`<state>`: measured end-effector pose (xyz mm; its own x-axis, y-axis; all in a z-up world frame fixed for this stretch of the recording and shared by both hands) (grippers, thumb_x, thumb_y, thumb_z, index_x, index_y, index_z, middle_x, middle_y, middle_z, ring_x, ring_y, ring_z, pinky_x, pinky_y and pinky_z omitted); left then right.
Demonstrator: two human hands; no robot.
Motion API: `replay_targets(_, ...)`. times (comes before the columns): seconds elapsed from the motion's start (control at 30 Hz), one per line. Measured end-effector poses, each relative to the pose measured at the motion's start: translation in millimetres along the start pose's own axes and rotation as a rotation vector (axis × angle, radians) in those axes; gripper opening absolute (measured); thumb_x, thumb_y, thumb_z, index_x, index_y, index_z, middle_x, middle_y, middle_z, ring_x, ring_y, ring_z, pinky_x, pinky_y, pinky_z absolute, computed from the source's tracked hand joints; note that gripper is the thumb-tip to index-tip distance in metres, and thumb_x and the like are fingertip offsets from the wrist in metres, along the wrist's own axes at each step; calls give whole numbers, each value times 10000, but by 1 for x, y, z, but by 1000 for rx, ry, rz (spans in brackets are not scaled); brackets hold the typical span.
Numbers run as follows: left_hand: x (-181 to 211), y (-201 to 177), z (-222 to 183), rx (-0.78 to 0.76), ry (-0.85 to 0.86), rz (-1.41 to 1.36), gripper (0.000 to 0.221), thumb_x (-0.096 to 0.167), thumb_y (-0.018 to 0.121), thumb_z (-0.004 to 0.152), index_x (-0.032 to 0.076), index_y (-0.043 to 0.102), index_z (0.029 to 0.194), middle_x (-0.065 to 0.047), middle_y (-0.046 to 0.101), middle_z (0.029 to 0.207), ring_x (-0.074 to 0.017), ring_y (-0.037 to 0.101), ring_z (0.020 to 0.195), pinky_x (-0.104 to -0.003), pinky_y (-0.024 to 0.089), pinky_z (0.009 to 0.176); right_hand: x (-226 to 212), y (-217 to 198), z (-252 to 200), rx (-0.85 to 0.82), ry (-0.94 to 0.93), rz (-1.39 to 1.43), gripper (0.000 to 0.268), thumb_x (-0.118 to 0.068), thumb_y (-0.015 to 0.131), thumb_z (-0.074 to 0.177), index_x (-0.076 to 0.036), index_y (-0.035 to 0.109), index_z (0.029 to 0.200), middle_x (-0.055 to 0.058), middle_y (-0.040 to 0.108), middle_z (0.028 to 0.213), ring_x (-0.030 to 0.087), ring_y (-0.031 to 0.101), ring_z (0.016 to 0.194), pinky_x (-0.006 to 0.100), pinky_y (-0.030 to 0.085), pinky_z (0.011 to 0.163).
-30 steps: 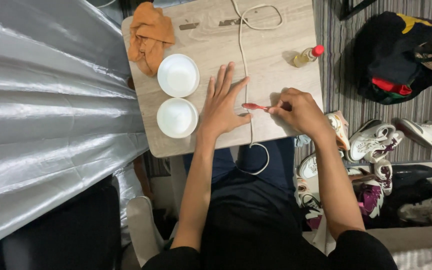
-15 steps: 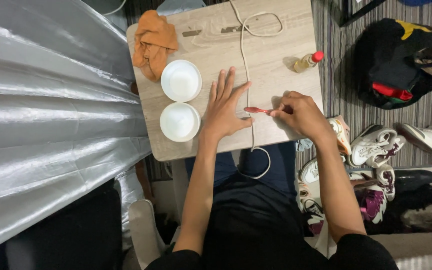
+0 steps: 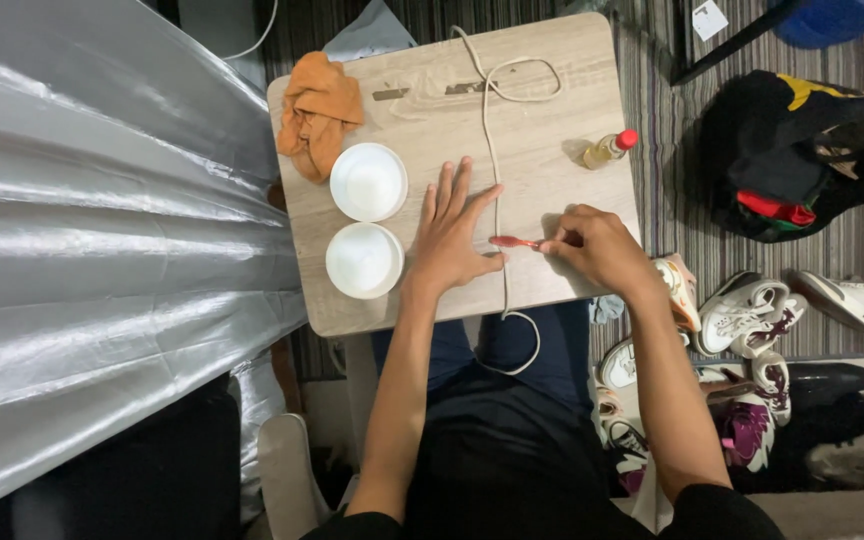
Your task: Applying adhesive or treatment to a shoe lace or thin component using a small brush at a repair bench.
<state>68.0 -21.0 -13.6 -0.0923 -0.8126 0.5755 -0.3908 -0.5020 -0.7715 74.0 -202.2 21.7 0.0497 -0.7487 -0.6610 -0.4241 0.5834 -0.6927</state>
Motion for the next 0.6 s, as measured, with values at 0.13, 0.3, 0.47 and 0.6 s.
replay_targets(0.13, 1, 0, 0, 0, -4, -8, 1001, 424, 839, 672, 271, 405, 1560, -137, 9, 1718, -367, -34, 1581, -544, -8, 1272, 12, 10, 10, 74, -42, -37, 186, -190, 830, 868, -34, 730, 848, 176, 677, 871, 393, 707, 860, 440, 573, 720)
replay_targets(0.3, 1, -2, 0, -2, -5, -29, 997, 426, 838, 673, 272, 407, 1559, -138, 6, 1719, -364, -35, 1581, -546, -14, 1270, 21, 10, 8, 134, -52, -48, 229, -245, 834, 891, -50, 718, 856, 153, 656, 877, 375, 707, 868, 422, 576, 726)
replay_targets(0.47, 4, -5, -1, -5, -7, -27, 991, 419, 841, 681, 261, 409, 1558, -144, 9, 1718, -364, -34, 1581, -543, -15, 1270, 6, 4, 0, 43, -34, -2, 220, -187, 837, 847, -7, 715, 813, 188, 668, 838, 392, 709, 834, 442, 570, 721)
replay_targets(0.6, 0, 1, 1, -6, -8, -38, 995, 413, 845, 671, 279, 414, 1558, -133, -13, 1720, -359, -56, 1582, -540, -31, 1268, 15, 8, 8, 118, -37, -47, 222, -216, 845, 864, -43, 717, 808, 141, 660, 829, 349, 708, 806, 407, 567, 687)
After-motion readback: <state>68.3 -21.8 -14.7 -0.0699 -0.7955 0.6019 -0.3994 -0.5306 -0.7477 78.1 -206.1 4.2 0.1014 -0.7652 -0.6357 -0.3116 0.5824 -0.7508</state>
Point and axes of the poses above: each hand's wrist, its own z-axis towards the middle knuckle, its own y-axis out of the palm, x = y × z, the point moved 8 cm from there along z, towards the middle knuckle
